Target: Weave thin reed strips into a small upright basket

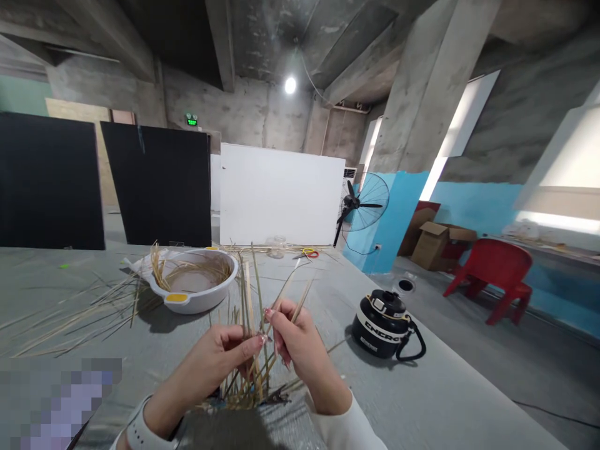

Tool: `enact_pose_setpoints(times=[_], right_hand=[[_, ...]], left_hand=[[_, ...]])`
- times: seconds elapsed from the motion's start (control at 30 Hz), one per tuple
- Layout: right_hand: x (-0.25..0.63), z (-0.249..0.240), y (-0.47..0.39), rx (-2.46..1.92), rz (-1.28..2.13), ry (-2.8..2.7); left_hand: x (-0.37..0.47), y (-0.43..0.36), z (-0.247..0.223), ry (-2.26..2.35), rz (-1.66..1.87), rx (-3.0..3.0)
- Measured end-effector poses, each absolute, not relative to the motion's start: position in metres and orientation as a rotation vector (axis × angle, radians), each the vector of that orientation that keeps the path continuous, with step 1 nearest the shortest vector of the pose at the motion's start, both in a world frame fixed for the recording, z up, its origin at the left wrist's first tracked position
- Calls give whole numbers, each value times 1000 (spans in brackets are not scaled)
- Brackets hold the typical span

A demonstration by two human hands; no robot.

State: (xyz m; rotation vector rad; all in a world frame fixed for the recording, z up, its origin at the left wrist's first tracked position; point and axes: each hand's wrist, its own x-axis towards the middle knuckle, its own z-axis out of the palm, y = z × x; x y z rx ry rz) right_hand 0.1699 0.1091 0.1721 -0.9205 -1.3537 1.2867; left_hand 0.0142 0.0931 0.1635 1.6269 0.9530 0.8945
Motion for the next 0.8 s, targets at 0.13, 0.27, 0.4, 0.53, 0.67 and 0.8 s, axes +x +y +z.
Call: enact_pose_setpoints(times=[0.13, 0.27, 0.4, 0.53, 0.67, 0.8], right_hand=[[173, 173, 111, -926, 1252, -1322], [180, 176, 113, -924, 1230, -1253], [181, 177, 113, -919, 1256, -1265], [179, 178, 111, -958, 1236, -1257], [180, 180, 110, -940, 1254, -1274], [183, 181, 111, -923, 1255, -1270]], left_hand=[[9, 96, 163, 1005, 897, 1596], [4, 97, 166, 966, 845, 1525], [7, 93, 169, 951, 875, 1552], [13, 90, 167, 906, 855, 1571], [14, 90, 167, 973, 847, 1644], [8, 90, 170, 1051, 845, 1686]])
